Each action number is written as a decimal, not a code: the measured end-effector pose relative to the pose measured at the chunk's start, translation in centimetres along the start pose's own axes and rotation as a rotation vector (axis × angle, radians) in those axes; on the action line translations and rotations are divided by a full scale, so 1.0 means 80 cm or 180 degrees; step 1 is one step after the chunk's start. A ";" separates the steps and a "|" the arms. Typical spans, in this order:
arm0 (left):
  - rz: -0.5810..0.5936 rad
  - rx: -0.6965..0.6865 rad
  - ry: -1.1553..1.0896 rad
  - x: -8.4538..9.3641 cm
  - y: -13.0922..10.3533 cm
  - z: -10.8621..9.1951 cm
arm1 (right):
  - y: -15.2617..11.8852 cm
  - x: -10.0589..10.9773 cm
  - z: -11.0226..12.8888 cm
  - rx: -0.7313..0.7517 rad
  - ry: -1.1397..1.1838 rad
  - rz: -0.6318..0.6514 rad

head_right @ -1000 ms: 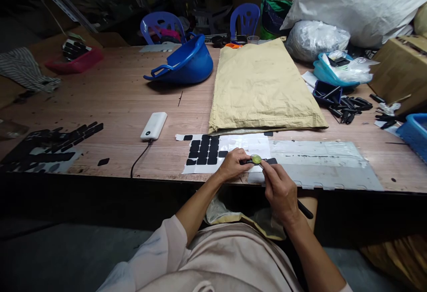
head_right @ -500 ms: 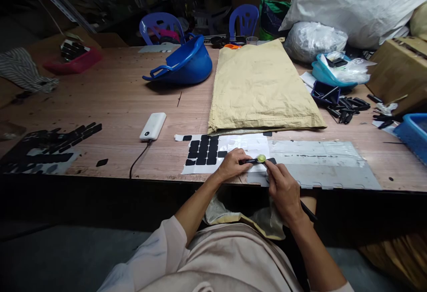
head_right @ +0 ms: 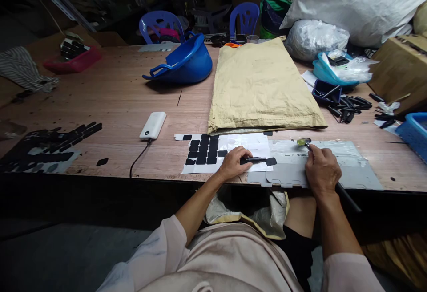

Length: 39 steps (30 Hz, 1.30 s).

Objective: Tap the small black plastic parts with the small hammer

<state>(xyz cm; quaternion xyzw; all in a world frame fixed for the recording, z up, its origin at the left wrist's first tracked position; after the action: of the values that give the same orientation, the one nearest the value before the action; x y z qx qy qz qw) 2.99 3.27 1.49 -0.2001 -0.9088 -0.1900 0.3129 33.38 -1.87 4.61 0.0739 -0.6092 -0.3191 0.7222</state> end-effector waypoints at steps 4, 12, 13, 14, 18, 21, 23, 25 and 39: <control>0.0030 0.0002 0.0106 -0.002 0.000 0.000 | -0.006 -0.014 -0.011 -0.0127 -0.0185 -0.0035; 0.0072 -0.0243 0.0249 0.001 -0.016 -0.017 | -0.012 -0.013 -0.004 -0.0181 -0.0195 0.0026; 0.0114 -0.0404 0.0186 -0.002 -0.028 -0.026 | -0.012 -0.012 -0.004 -0.0201 -0.0199 0.0025; 0.0210 -0.0591 0.0083 -0.008 -0.044 -0.036 | -0.012 -0.012 -0.004 -0.0220 -0.0201 0.0030; 0.0918 -0.0916 -0.0262 -0.053 -0.120 -0.055 | -0.012 -0.014 -0.004 -0.0260 -0.0186 0.0087; 0.1236 -0.0111 0.0043 -0.086 -0.153 -0.023 | -0.012 -0.014 -0.004 -0.0238 -0.0163 0.0082; 0.1462 0.0585 0.0339 -0.097 -0.163 0.002 | -0.012 -0.013 -0.003 -0.0212 -0.0177 0.0062; 0.1700 0.0927 0.0471 -0.096 -0.163 0.008 | -0.012 -0.013 -0.003 -0.0194 -0.0211 0.0045; 0.0305 0.0935 0.1457 0.075 0.099 -0.005 | -0.012 -0.013 -0.002 -0.0142 -0.0235 -0.0001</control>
<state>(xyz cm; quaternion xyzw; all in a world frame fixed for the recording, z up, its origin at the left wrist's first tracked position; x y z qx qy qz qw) 2.60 11.26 7.39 -0.1472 -0.8217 -0.0814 0.5445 33.09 -2.09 3.20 0.0460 -0.6281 -0.3352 0.7007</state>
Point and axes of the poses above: each hand's wrist, its own y-axis towards the middle knuckle, its own x-axis out of the back of the hand, z = x × y, the point moved 7 cm from there along y, towards the middle knuckle, and after that the axes turned 4 degrees about -x, right-handed, at the moved point
